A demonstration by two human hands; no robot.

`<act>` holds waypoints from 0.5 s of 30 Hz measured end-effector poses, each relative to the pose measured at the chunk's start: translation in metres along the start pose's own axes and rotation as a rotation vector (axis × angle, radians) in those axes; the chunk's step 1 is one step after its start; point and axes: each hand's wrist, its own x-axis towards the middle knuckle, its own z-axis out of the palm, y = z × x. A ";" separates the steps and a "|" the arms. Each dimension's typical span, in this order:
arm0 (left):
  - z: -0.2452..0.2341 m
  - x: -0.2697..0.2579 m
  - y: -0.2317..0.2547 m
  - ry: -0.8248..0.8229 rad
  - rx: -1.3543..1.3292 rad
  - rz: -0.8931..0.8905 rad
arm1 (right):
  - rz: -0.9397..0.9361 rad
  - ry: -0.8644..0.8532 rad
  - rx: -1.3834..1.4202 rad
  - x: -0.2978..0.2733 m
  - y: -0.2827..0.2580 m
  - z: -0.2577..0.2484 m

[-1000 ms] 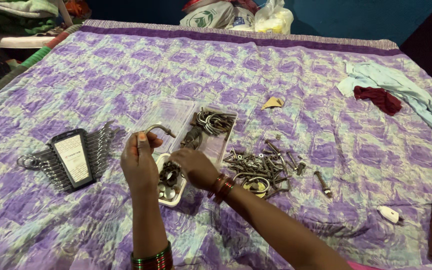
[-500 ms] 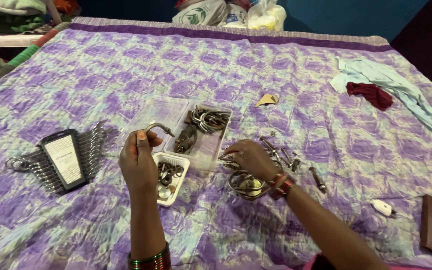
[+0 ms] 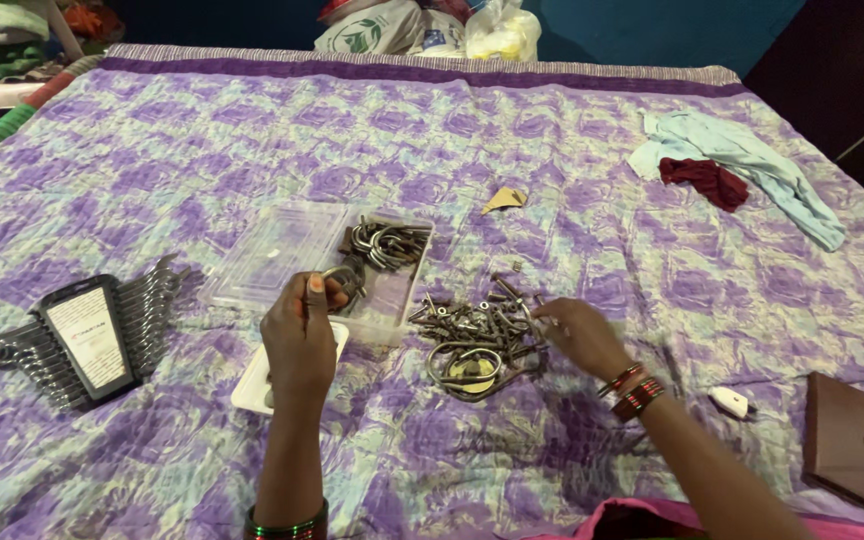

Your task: The person sorts a pile of assorted metal hardware on a bed, picking up items one by one and placing them into a clear plastic container or a white tray. The person handles hooks, screws, and other small metal pieces, organizing them into separate piles and containers.

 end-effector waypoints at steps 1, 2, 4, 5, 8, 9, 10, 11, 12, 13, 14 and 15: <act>0.002 0.000 0.000 0.000 0.014 -0.001 | -0.149 0.084 -0.059 -0.002 -0.004 0.006; 0.003 0.000 0.000 0.000 0.029 -0.001 | -0.298 0.166 -0.116 -0.003 -0.008 0.013; 0.004 0.000 -0.002 -0.003 0.046 0.008 | -0.451 0.286 -0.205 -0.002 -0.016 0.024; 0.005 0.000 -0.002 -0.007 0.047 0.018 | -0.454 0.324 -0.236 -0.001 -0.020 0.029; 0.006 0.000 -0.002 -0.024 0.063 -0.067 | -0.185 0.118 -0.293 0.004 -0.019 0.020; 0.005 0.000 -0.002 -0.032 0.070 -0.113 | -0.047 -0.003 -0.302 0.006 -0.017 0.016; 0.006 -0.001 -0.003 -0.028 0.075 -0.095 | -0.056 0.052 -0.308 0.007 -0.011 0.014; 0.005 0.000 -0.004 -0.024 0.080 -0.076 | -0.064 0.106 -0.314 0.006 -0.001 0.009; 0.005 0.001 -0.004 -0.022 0.085 -0.056 | -0.071 0.162 -0.319 0.005 0.010 0.004; 0.006 0.001 -0.004 -0.022 0.078 -0.050 | -0.069 0.203 -0.233 0.005 0.021 -0.001; 0.006 0.000 -0.004 -0.019 0.069 -0.044 | -0.069 0.244 -0.149 0.005 0.033 -0.008; 0.006 0.000 -0.004 -0.017 0.061 -0.038 | -0.069 0.285 -0.064 0.006 0.044 -0.014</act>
